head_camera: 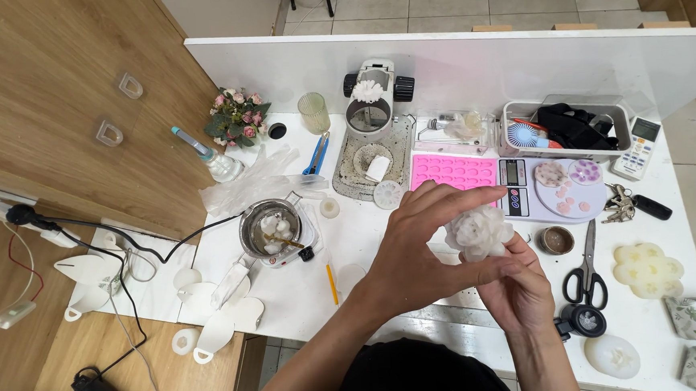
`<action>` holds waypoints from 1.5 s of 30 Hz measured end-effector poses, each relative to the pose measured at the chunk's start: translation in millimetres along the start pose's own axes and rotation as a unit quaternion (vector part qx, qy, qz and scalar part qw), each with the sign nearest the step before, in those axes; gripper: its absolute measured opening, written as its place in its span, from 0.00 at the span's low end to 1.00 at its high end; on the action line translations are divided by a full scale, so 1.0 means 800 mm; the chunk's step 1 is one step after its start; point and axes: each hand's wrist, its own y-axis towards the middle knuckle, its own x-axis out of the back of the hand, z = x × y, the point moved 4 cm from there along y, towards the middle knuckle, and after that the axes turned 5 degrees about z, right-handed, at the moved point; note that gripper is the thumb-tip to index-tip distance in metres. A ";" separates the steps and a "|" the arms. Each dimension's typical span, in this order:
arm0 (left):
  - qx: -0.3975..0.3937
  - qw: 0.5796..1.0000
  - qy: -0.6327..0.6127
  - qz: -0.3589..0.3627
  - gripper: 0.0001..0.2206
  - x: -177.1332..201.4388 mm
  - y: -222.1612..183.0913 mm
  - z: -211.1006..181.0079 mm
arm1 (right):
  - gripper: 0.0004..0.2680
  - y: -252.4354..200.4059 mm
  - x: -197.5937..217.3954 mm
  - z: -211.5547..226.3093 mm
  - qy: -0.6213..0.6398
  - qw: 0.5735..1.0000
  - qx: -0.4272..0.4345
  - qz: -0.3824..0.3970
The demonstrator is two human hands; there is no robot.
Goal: Creating decorative wax flowers using molds and finishing tools.
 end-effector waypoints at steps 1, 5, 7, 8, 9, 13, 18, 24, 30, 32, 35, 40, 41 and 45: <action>0.000 1.000 0.000 -0.002 0.29 0.002 0.001 -0.002 | 0.20 0.001 -0.001 0.001 -0.001 1.000 -0.001 0.001; 0.002 0.999 0.024 0.035 0.29 0.001 0.002 -0.003 | 0.22 0.001 -0.001 0.002 -0.002 1.000 0.002 0.007; 0.009 0.998 0.026 0.054 0.30 -0.002 0.002 0.000 | 0.23 0.001 0.000 0.004 -0.002 1.000 0.005 0.009; 0.010 0.998 0.028 0.057 0.30 -0.003 0.002 0.001 | 0.23 0.001 -0.001 0.005 -0.009 1.000 0.006 0.011; 0.012 0.998 0.031 0.059 0.30 -0.004 0.002 0.002 | 0.23 0.001 -0.002 0.005 -0.016 1.000 0.007 0.014; 0.018 0.997 0.027 0.063 0.30 -0.010 0.004 0.011 | 0.24 0.003 -0.018 0.006 -0.030 0.999 0.009 0.006; 0.054 0.988 -0.128 0.067 0.30 -0.018 0.008 0.031 | 0.12 -0.003 -0.001 -0.002 0.009 1.000 0.019 -0.004; 0.093 0.979 -0.162 0.078 0.32 -0.027 0.005 0.048 | 0.03 -0.001 -0.055 0.015 -0.105 0.994 0.035 0.007; 0.148 0.873 -0.463 0.039 0.32 -0.057 -0.007 0.113 | 0.07 0.014 -0.147 0.050 -0.344 0.933 0.057 -0.092; 0.160 0.853 -0.496 0.025 0.32 -0.056 -0.002 0.111 | 0.07 0.021 -0.147 0.050 -0.383 0.916 0.060 -0.102; 0.184 0.836 -0.518 -0.004 0.31 -0.059 -0.001 0.122 | 0.06 0.031 -0.145 0.045 -0.445 0.886 0.069 -0.105; 0.198 0.835 -0.513 -0.007 0.30 -0.065 -0.003 0.129 | 0.06 0.038 -0.165 0.043 -0.539 0.829 0.106 -0.104; 0.230 0.822 -0.519 -0.035 0.28 -0.067 -0.005 0.133 | 0.05 0.039 -0.172 0.045 -0.577 0.801 0.120 -0.107; 0.253 0.796 -0.546 -0.069 0.24 -0.072 -0.007 0.144 | 0.05 0.043 -0.186 0.054 -0.650 0.739 0.149 -0.100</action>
